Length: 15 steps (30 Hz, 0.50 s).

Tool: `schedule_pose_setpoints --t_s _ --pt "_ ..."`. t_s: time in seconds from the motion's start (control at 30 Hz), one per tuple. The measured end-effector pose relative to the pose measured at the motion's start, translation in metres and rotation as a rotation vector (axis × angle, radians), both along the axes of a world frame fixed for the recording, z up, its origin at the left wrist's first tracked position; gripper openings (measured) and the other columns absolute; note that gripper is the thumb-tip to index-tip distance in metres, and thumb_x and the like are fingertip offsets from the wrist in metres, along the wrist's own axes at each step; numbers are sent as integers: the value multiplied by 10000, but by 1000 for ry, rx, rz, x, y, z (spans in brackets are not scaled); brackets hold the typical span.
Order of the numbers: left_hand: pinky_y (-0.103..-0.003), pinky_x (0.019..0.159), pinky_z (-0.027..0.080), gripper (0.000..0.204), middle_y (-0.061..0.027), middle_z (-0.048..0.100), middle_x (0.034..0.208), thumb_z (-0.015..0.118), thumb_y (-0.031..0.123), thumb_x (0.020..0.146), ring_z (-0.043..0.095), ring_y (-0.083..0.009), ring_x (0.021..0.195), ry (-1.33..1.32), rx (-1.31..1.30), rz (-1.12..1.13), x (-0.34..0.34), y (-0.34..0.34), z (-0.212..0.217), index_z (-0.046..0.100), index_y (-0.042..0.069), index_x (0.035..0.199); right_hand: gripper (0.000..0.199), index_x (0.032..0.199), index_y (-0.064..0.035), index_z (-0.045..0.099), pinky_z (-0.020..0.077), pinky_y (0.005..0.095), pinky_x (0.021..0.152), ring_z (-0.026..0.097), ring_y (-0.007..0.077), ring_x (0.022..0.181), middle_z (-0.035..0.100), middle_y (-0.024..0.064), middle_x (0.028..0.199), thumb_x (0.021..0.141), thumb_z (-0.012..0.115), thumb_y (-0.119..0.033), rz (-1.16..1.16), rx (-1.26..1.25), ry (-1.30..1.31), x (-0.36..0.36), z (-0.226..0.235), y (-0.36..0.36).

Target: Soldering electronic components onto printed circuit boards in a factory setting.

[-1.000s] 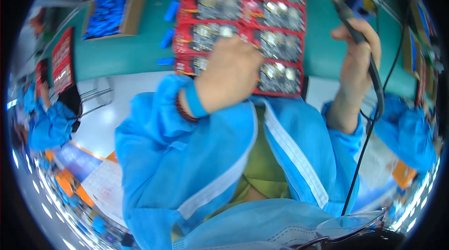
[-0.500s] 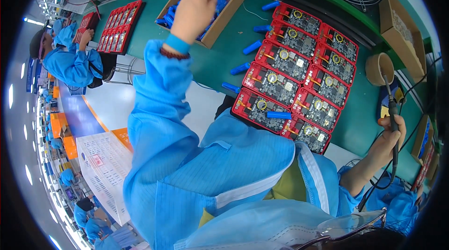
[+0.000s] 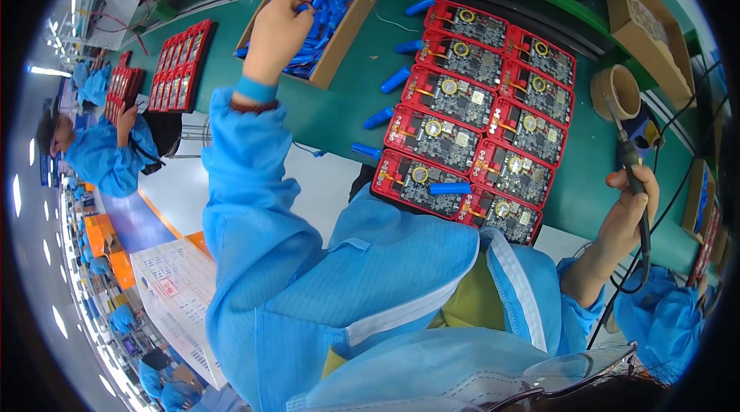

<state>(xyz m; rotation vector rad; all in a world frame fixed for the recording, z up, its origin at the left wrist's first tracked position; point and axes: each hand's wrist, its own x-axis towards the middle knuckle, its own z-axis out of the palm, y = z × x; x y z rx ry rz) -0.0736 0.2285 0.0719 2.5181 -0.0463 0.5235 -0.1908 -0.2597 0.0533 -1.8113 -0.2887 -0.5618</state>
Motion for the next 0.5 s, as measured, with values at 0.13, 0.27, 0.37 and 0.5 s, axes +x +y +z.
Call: schedule_pose_setpoints --t_s 0.13,0.27,0.37,0.5 --pt "-260 676 483 178 -66 615 868 548 72 844 602 -135 756 338 -644 -324 -35 -75 26 562 11 1011 319 1073 41 544 447 286 703 577 169 761 596 126 806 934 446 -229 12 76 18 2 3 28" --pt "-223 653 497 144 -57 600 858 513 55 899 610 -107 759 607 -861 -544 -59 -140 17 527 4 1033 238 1039 -16 576 435 290 735 549 174 832 597 74 882 836 601 -137 256 -28 25 12 13 64" --pt "-223 643 501 97 -58 598 856 510 63 913 618 -112 729 684 -906 -651 -70 -176 9 523 8 992 388 1056 -60 590 445 329 743 571 235 840 628 80 901 696 733 -65 259 -182 -17 19 16 85" --pt "-222 632 493 83 -55 599 857 501 80 926 611 -106 729 706 -906 -717 -81 -208 1 519 12 971 390 1063 -81 584 450 323 729 582 229 813 632 59 861 699 722 -49 213 -82 54 13 1 93"
